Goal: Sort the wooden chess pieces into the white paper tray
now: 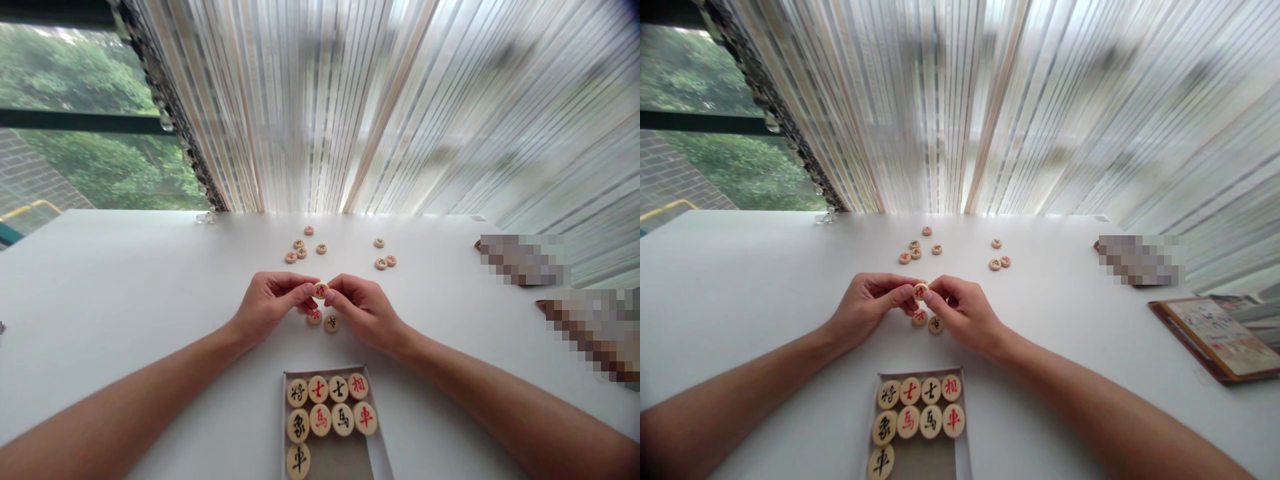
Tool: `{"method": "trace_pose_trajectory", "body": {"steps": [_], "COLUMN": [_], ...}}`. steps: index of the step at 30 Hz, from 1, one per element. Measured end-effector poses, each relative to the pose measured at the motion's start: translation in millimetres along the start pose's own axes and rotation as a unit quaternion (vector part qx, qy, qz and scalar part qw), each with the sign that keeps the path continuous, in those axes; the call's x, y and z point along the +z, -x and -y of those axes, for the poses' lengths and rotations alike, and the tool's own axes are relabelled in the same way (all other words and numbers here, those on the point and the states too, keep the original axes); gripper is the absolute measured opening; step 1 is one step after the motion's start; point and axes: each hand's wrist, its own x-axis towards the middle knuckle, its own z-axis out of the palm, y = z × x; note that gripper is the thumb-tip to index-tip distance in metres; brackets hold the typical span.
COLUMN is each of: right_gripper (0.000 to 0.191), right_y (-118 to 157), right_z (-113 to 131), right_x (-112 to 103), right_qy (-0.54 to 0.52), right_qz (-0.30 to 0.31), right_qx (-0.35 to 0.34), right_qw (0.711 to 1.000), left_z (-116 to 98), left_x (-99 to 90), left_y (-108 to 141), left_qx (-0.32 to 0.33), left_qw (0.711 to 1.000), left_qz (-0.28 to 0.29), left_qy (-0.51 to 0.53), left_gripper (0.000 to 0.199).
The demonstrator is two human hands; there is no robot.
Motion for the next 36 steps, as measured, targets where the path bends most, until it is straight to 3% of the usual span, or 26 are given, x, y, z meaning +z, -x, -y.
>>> {"method": "trace_pose_trajectory", "body": {"steps": [5,12,20,25,36], "right_gripper": [0.039,0.033,0.029,0.034,0.035], "right_y": [-1.0,-0.6,1.2,0.6,-3.4], "right_z": [-0.1,0.9,-1.1,1.9,8.7], "right_x": [-0.1,1.3,5.6,5.3,2.2], "right_qy": [-0.021,-0.047,-0.130,-0.163,-0.215], "right_qz": [0.000,-0.011,-0.039,-0.039,-0.006], "right_qx": [0.018,0.022,0.036,0.049,0.065], "right_qw": [1.000,0.999,0.990,0.985,0.974], "left_z": [2.4,2.6,6.2,9.5,8.8], "left_x": [-1.8,-0.8,2.2,3.3,1.0], "left_y": [-1.5,-0.3,2.2,2.3,-0.4], "left_qx": [-0.010,-0.007,0.096,0.142,0.118], "left_qw": [0.999,1.000,0.995,0.988,0.992], "left_qz": [0.030,0.018,0.024,0.030,0.041], "left_qy": [0.021,0.024,-0.025,-0.045,-0.032], "left_gripper": [0.031,0.025,0.012,0.015,0.016]}}
